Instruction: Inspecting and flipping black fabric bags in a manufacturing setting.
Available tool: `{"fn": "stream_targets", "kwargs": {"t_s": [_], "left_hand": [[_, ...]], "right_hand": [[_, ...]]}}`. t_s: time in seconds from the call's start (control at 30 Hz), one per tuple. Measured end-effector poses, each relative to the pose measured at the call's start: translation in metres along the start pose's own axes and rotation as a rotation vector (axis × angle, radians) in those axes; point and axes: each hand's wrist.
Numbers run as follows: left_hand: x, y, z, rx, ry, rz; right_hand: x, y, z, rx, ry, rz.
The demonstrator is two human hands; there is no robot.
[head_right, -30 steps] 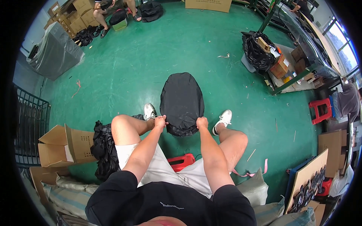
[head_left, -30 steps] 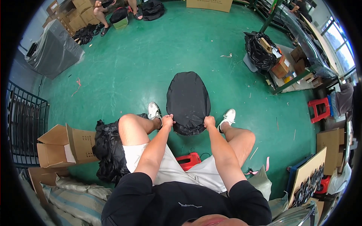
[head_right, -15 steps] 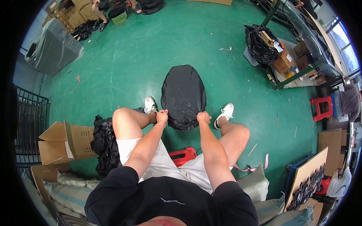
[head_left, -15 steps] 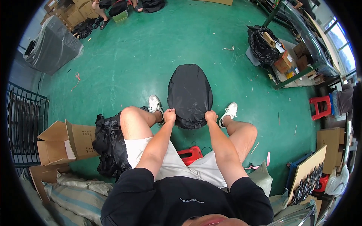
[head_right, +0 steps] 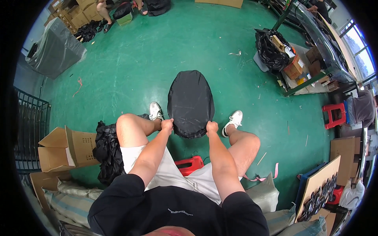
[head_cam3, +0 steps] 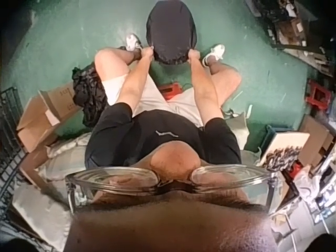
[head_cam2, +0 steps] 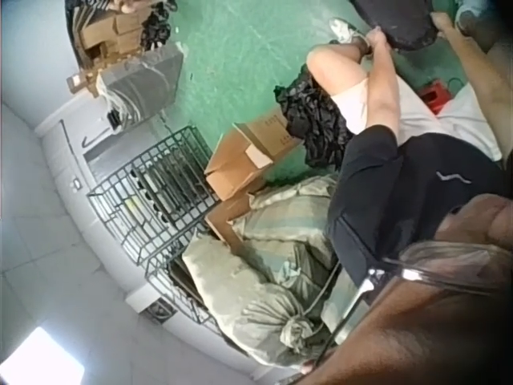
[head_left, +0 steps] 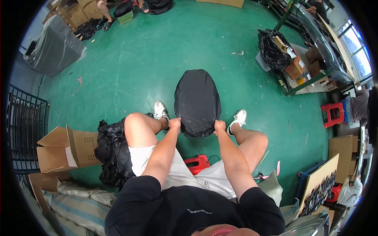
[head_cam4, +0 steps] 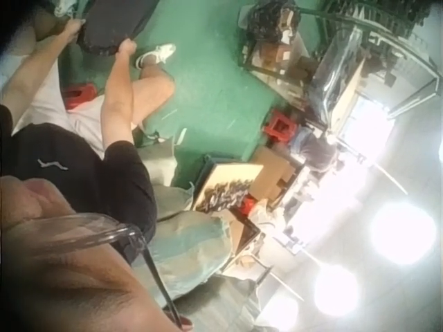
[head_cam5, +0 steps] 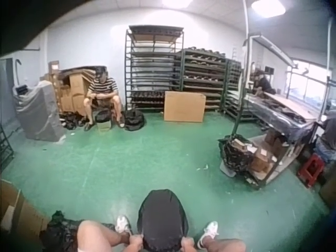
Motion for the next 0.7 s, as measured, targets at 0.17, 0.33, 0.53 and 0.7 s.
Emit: {"fn": "stream_targets", "kwargs": {"t_s": [0.17,0.33,0.53,0.7], "left_hand": [[0.035,0.017,0.024,-0.169,0.119,0.232],[0.206,0.064,0.079,-0.164,0.991,0.175],[0.518,0.079,0.130,0.349,1.357,-1.960],[0.619,0.045,0.135,0.372,1.480,-2.179]], "right_hand": [[-0.005,-0.010,-0.013,0.472,-0.254,0.029],[0.001,-0.068,-0.052,1.102,-0.595,-0.114],[0.023,-0.157,-0.093,1.454,-0.690,-0.102],[0.037,-0.223,-0.100,1.553,-0.608,0.005]]}}
Point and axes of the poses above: each hand's wrist, its own x-axis away from the middle knuckle, its own y-axis out of the palm, z = x × y, and after that the axes turned 9 degrees about x, right-handed
